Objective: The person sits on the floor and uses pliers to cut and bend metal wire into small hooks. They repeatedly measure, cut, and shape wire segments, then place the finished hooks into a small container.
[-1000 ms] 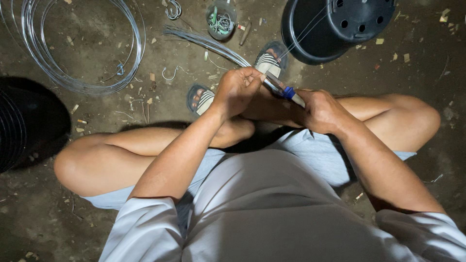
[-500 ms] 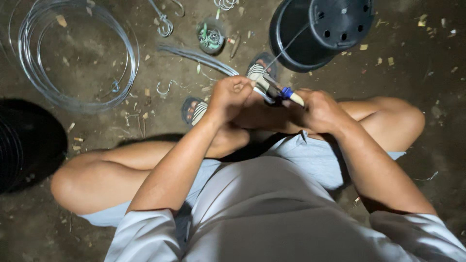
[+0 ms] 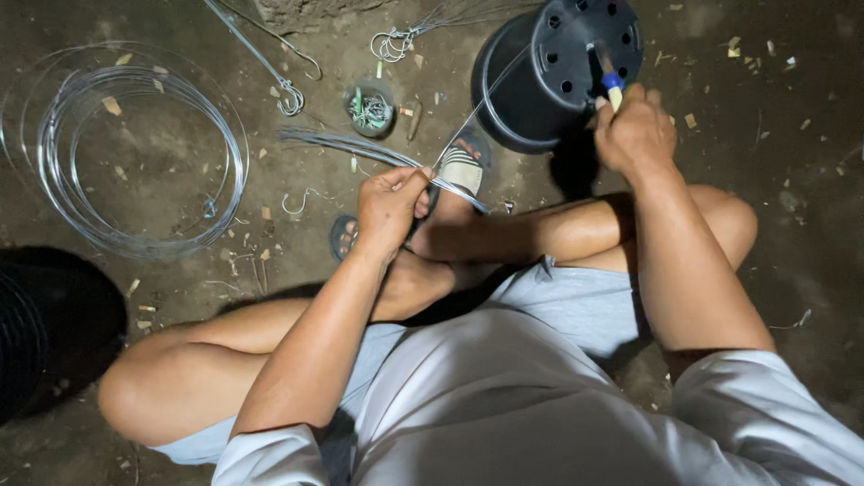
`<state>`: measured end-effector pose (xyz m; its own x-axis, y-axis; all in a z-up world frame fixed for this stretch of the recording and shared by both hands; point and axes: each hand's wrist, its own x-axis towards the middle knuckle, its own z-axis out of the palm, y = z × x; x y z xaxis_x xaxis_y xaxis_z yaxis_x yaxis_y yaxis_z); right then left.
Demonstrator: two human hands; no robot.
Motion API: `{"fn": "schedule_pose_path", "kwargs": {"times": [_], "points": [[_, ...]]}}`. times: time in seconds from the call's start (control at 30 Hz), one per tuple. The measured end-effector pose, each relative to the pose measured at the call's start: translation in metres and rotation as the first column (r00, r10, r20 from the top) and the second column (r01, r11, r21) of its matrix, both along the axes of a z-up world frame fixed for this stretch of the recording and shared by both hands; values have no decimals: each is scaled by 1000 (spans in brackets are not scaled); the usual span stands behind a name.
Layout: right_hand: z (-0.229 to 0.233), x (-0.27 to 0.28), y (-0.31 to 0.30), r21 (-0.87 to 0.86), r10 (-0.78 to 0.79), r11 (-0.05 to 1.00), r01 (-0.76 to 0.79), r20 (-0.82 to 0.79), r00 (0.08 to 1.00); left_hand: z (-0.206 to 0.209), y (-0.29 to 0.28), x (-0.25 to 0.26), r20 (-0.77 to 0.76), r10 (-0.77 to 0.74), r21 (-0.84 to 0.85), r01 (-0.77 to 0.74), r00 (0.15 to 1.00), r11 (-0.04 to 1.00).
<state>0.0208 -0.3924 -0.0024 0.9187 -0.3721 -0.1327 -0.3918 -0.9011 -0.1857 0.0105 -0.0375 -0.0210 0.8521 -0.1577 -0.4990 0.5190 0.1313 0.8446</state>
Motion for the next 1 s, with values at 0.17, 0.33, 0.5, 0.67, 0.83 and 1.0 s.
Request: {"fn": "schedule_pose_path", "kwargs": {"times": [0.17,0.33,0.5,0.67,0.83,1.0], "points": [[-37,27,-14,-142,77,988,-64,91,993,8,7,11,81,13,3,-13,997,1000],[-63,38,-15,-191,131,978,-86,234,963,19,11,49,201,-67,63,55,977,997],[-73,40,-13,-266,181,958,-109,263,948,14,-8,125,409,-263,229,181,874,956],[-65,39,-2,-297,190,948,-111,251,949,-27,-47,214,464,-392,338,250,795,907],[-57,43,7,-306,164,947,-93,214,963,-96,-66,278,411,-533,561,256,740,787],[-53,44,12,-337,200,934,-123,206,958,-161,-53,311,228,-544,676,270,808,685]]}}
